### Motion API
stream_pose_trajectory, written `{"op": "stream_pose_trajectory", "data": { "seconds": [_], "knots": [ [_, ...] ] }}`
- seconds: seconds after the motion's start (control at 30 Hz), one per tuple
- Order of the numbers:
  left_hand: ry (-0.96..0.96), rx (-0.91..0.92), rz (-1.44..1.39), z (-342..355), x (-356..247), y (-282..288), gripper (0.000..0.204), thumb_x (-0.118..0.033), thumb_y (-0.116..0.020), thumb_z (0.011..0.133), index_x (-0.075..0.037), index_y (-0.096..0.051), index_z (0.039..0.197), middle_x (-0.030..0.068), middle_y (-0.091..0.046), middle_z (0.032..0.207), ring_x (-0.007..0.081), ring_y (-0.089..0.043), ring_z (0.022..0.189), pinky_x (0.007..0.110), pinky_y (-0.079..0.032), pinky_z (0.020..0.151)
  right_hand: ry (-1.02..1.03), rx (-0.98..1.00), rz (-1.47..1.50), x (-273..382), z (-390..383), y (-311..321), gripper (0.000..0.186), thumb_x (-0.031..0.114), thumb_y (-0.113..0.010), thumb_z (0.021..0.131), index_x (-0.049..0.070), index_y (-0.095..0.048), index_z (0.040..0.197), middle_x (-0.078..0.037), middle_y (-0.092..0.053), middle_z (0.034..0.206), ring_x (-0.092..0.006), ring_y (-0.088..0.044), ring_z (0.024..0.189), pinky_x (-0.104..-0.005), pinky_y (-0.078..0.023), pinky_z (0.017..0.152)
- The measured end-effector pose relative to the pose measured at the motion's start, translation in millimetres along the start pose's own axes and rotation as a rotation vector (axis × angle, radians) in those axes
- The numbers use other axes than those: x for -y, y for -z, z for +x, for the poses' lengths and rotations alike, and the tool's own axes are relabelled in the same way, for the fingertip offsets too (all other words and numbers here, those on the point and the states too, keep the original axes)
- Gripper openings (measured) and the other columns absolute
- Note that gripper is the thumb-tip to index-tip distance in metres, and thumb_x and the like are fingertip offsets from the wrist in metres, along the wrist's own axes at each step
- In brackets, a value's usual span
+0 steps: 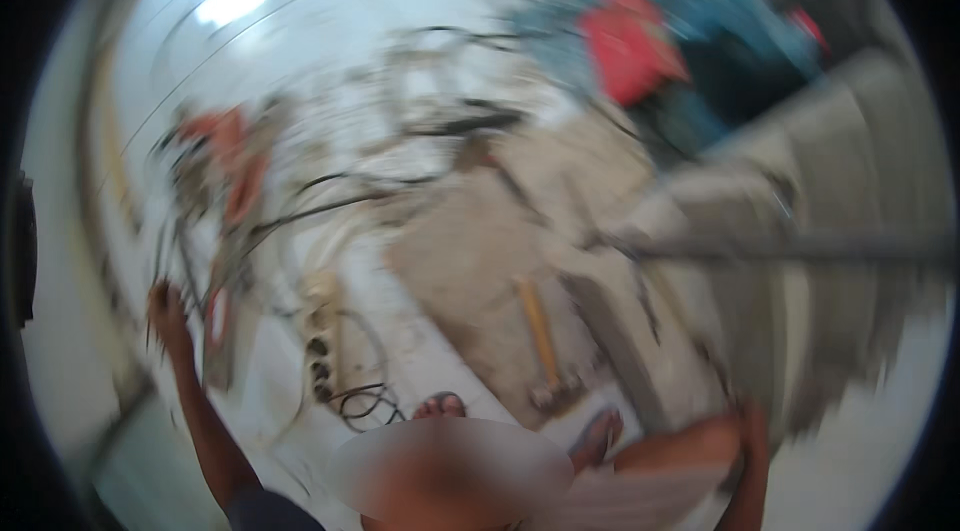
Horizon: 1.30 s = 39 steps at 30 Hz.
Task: Hammering a metal rod into a concrete staircase to secure a handrail.
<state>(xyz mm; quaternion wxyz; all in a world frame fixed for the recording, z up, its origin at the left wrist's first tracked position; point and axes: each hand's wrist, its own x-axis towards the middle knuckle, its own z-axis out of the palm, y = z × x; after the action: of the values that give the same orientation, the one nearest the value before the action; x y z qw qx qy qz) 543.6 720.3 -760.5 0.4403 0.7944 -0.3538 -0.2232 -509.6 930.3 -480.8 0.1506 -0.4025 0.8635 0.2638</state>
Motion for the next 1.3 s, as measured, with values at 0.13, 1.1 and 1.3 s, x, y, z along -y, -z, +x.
{"op": "stream_pose_trajectory", "data": {
  "seconds": [0.13,1.1,1.3],
  "knots": [
    [-0.037,0.089,-0.401,-111,-150,-38,0.033,-0.014,-0.065,0.100,0.001,-0.058,0.129,0.0030,-0.062,0.093,0.0104,-0.057,0.079,0.026,-0.049,0.072,0.115,-0.135,0.162,96,-39,14,0.050,0.034,-0.065,0.093,0.004,-0.062,0.132,-0.026,-0.068,0.115,-0.0457,-0.064,0.111,-0.0505,-0.050,0.095],
    [-1.067,0.714,0.389,-482,-430,-460,0.009,-0.014,-0.067,0.096,-0.007,-0.069,0.103,0.0150,-0.074,0.091,0.0349,-0.072,0.077,0.042,-0.055,0.070,0.198,-0.114,1.155,-5,-32,-107,0.054,0.014,-0.066,0.091,0.009,-0.058,0.144,-0.027,-0.070,0.109,-0.0424,-0.071,0.096,-0.0432,-0.055,0.084],
    [-0.961,0.563,0.442,-483,-420,-463,0.013,-0.021,-0.068,0.097,-0.011,-0.071,0.106,0.0134,-0.076,0.092,0.0344,-0.073,0.080,0.043,-0.055,0.071,0.218,-0.180,1.097,-3,-34,-110,0.052,0.016,-0.066,0.092,0.009,-0.058,0.143,-0.026,-0.071,0.109,-0.0425,-0.071,0.095,-0.0435,-0.055,0.083]
  ]
}}
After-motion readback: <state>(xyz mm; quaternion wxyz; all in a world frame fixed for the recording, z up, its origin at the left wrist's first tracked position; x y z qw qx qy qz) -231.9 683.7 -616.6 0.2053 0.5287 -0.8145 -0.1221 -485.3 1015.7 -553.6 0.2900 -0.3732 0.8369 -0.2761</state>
